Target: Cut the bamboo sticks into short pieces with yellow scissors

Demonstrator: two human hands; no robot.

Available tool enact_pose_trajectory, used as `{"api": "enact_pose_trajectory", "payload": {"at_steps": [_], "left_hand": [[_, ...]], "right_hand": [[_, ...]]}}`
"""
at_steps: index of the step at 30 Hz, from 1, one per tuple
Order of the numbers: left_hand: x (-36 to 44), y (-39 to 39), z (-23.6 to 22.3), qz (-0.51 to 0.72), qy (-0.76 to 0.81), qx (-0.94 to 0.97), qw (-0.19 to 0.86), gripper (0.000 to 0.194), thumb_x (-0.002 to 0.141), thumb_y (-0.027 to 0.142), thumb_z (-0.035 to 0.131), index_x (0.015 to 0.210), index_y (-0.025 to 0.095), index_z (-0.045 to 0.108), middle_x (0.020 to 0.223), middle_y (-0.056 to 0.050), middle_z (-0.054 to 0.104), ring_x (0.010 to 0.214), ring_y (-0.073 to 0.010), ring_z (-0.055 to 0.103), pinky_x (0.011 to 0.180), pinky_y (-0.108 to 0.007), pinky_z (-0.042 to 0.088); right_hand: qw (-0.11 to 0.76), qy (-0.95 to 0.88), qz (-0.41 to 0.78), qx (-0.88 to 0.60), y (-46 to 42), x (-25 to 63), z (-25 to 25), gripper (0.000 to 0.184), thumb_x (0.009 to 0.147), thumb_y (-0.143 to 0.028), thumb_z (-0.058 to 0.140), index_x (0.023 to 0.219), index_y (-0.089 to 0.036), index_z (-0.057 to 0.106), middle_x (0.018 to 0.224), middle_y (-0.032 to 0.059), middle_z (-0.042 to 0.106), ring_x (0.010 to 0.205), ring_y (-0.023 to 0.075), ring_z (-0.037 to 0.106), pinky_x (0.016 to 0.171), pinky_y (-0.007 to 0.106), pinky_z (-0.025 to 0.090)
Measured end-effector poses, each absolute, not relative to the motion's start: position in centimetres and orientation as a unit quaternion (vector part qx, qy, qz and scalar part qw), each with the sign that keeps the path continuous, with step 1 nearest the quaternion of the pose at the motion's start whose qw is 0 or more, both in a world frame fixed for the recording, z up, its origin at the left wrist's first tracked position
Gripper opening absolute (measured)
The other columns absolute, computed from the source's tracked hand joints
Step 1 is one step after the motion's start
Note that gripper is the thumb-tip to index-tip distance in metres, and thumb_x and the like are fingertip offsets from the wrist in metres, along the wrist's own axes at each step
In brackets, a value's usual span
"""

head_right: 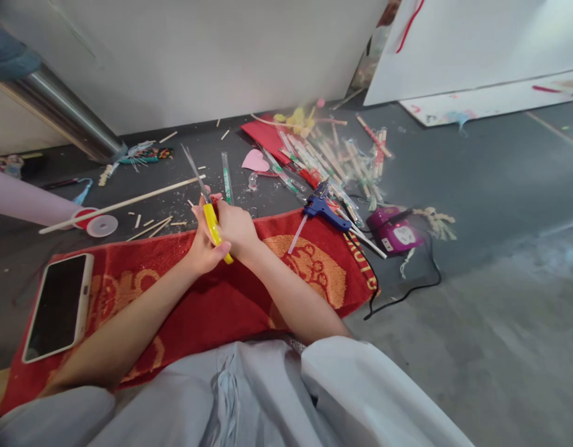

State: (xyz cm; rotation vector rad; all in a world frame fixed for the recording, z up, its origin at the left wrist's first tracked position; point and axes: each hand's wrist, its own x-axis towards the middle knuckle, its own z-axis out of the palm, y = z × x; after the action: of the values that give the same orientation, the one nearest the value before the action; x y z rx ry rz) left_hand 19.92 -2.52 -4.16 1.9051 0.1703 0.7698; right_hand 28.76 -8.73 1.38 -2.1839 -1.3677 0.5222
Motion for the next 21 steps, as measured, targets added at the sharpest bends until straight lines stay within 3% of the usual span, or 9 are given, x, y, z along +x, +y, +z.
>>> {"api": "enact_pose_trajectory", "payload": {"at_steps": [13,21], "left_hand": [[20.06,-2.63,-4.22,0.327,0.079,0.777,0.532,0.089,0.068,0.071,0.061,0.139,0.026,0.032,0.111,-0.011,0.058,0.124,-0.0274,0.049,0.11,-0.048,0.039],[19.89,-2.37,-4.72,0.33,0.068,0.786,0.519,0.095,0.069,0.073,0.06,0.144,0.027,0.024,0.128,-0.013,0.05,0.135,-0.0298,0.038,0.115,-0.051,0.031]], "right_hand": [[0.255,-0.501,0.192,-0.804,-8.61,28.8,1.28,0.054,0.095,-0.059,0.027,0.102,-0.015,0.058,0.094,0.0098,0.072,0.087,0.0235,0.069,0.07,0.028,0.045],[0.273,-0.489,0.206,-0.803,-8.8,28.71,1.55,0.053,0.094,-0.06,0.031,0.103,-0.015,0.058,0.095,0.0108,0.072,0.088,0.0249,0.069,0.072,0.03,0.045]]}}
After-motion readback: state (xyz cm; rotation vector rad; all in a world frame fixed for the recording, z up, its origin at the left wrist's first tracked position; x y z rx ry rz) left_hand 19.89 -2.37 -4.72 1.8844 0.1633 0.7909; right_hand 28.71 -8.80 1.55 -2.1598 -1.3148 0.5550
